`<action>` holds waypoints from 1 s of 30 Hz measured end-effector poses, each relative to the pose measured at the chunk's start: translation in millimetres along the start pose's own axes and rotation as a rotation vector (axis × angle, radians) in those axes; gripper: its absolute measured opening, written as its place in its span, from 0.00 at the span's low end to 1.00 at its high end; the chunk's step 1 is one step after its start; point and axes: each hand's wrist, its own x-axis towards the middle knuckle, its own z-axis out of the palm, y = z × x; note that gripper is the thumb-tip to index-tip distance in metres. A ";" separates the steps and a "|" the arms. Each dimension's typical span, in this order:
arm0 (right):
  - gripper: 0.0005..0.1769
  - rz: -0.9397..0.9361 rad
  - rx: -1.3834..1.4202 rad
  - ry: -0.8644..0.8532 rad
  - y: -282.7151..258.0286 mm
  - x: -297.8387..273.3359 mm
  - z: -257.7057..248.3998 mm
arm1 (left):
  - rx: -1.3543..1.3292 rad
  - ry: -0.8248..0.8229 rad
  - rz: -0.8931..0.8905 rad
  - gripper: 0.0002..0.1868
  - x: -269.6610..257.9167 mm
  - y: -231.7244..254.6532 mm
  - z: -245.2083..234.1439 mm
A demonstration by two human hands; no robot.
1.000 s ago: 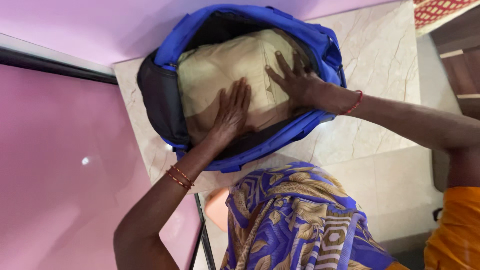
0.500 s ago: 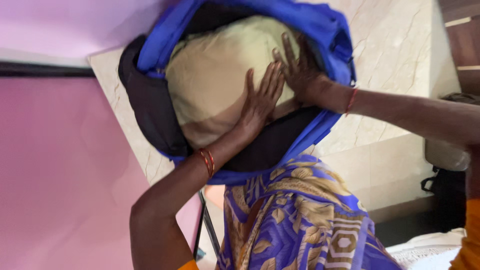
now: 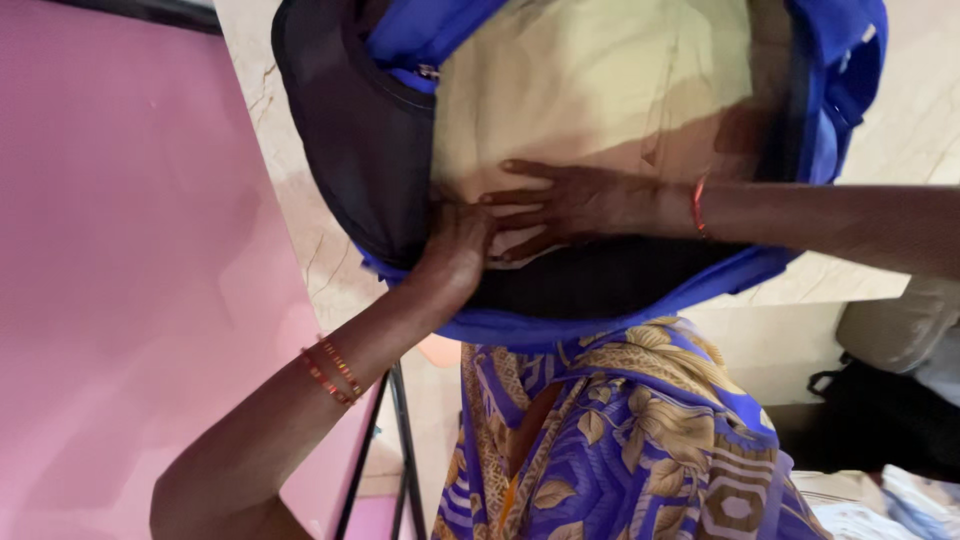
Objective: The person places shirts and trousers one by one into a blue bag on a table and then closes the bag.
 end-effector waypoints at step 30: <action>0.28 0.556 0.032 0.615 112.7 44.5 -50.2 | 0.247 0.436 -0.159 0.41 129.8 1.9 -56.1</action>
